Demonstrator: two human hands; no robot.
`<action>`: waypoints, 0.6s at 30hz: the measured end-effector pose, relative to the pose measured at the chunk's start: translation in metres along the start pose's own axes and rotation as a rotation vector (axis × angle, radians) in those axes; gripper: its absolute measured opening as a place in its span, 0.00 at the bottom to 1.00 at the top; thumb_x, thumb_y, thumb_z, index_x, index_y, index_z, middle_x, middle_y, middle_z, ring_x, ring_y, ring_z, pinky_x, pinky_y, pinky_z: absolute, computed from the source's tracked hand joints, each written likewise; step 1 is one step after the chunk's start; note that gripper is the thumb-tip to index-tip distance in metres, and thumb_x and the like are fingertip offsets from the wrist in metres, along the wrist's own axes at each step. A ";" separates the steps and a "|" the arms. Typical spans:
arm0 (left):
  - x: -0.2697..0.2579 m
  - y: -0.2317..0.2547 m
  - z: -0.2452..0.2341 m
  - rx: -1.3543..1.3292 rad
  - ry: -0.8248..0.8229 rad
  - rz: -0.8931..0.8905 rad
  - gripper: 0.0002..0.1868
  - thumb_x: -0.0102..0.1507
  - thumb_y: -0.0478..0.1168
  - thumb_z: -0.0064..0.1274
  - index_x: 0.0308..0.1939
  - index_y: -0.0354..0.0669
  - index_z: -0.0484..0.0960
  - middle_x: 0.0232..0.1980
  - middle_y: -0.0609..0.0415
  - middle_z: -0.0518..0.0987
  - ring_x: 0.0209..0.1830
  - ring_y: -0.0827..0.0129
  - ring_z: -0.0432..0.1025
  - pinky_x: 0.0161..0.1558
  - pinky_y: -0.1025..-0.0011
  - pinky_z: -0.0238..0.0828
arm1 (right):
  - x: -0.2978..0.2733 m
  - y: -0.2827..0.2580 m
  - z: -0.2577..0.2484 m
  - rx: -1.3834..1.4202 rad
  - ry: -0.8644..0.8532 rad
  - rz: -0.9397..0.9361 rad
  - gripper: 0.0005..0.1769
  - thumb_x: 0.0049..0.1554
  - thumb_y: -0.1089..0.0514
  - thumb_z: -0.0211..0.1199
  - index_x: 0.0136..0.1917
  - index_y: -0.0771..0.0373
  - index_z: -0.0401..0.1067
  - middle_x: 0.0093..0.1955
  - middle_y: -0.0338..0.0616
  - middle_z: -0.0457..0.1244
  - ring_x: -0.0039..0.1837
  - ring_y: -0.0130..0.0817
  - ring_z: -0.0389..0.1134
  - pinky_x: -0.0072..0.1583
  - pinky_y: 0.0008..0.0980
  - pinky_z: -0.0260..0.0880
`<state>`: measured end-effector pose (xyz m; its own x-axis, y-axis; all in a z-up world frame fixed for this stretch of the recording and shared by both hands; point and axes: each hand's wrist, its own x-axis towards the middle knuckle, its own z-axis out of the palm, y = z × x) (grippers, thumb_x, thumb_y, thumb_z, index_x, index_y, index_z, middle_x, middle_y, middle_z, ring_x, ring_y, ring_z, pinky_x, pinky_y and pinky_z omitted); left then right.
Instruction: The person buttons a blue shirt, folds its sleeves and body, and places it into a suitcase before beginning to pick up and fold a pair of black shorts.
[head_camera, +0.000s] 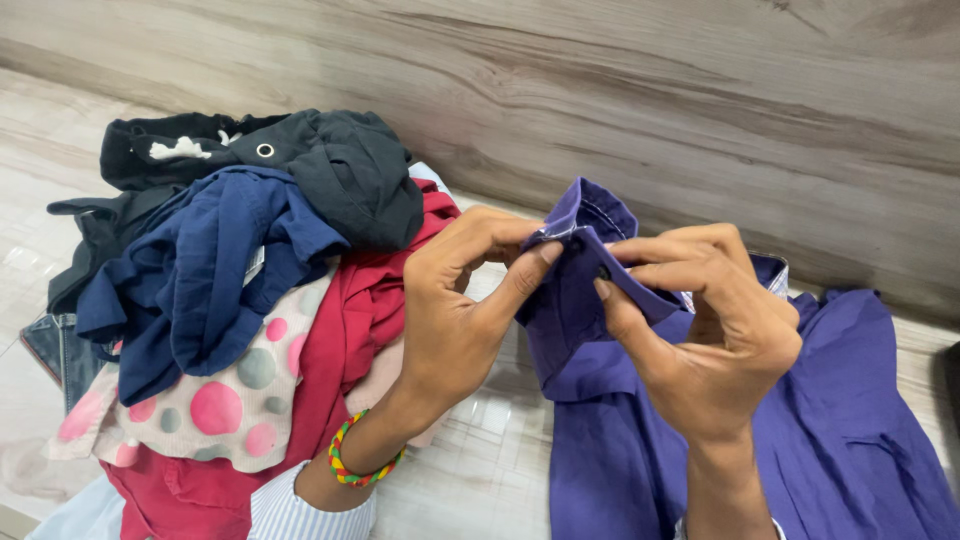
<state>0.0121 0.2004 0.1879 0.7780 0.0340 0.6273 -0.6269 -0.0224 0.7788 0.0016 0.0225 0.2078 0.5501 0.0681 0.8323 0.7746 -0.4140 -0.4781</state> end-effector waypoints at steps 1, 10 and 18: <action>0.000 0.000 0.000 -0.015 -0.010 -0.015 0.06 0.66 0.31 0.61 0.47 0.35 0.85 0.43 0.55 0.82 0.41 0.78 0.74 0.46 0.78 0.72 | -0.001 0.001 0.000 0.027 -0.007 0.017 0.10 0.53 0.74 0.73 0.45 0.72 0.73 0.50 0.47 0.70 0.50 0.32 0.70 0.51 0.25 0.71; -0.004 0.006 -0.001 -0.062 -0.063 -0.032 0.08 0.67 0.31 0.61 0.50 0.36 0.86 0.44 0.56 0.82 0.41 0.79 0.75 0.44 0.79 0.72 | -0.003 -0.003 0.000 0.071 -0.045 0.113 0.15 0.56 0.76 0.68 0.57 0.73 0.75 0.50 0.49 0.69 0.51 0.31 0.70 0.54 0.23 0.71; -0.004 0.008 0.001 0.073 -0.047 0.057 0.10 0.65 0.31 0.62 0.51 0.39 0.87 0.44 0.55 0.83 0.40 0.78 0.74 0.41 0.79 0.71 | -0.004 0.005 -0.002 0.084 -0.063 0.104 0.13 0.56 0.75 0.70 0.55 0.70 0.77 0.49 0.46 0.70 0.51 0.31 0.71 0.54 0.23 0.70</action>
<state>0.0046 0.1987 0.1916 0.7432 -0.0165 0.6688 -0.6670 -0.0960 0.7388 0.0029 0.0185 0.2021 0.6450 0.0869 0.7592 0.7345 -0.3444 -0.5846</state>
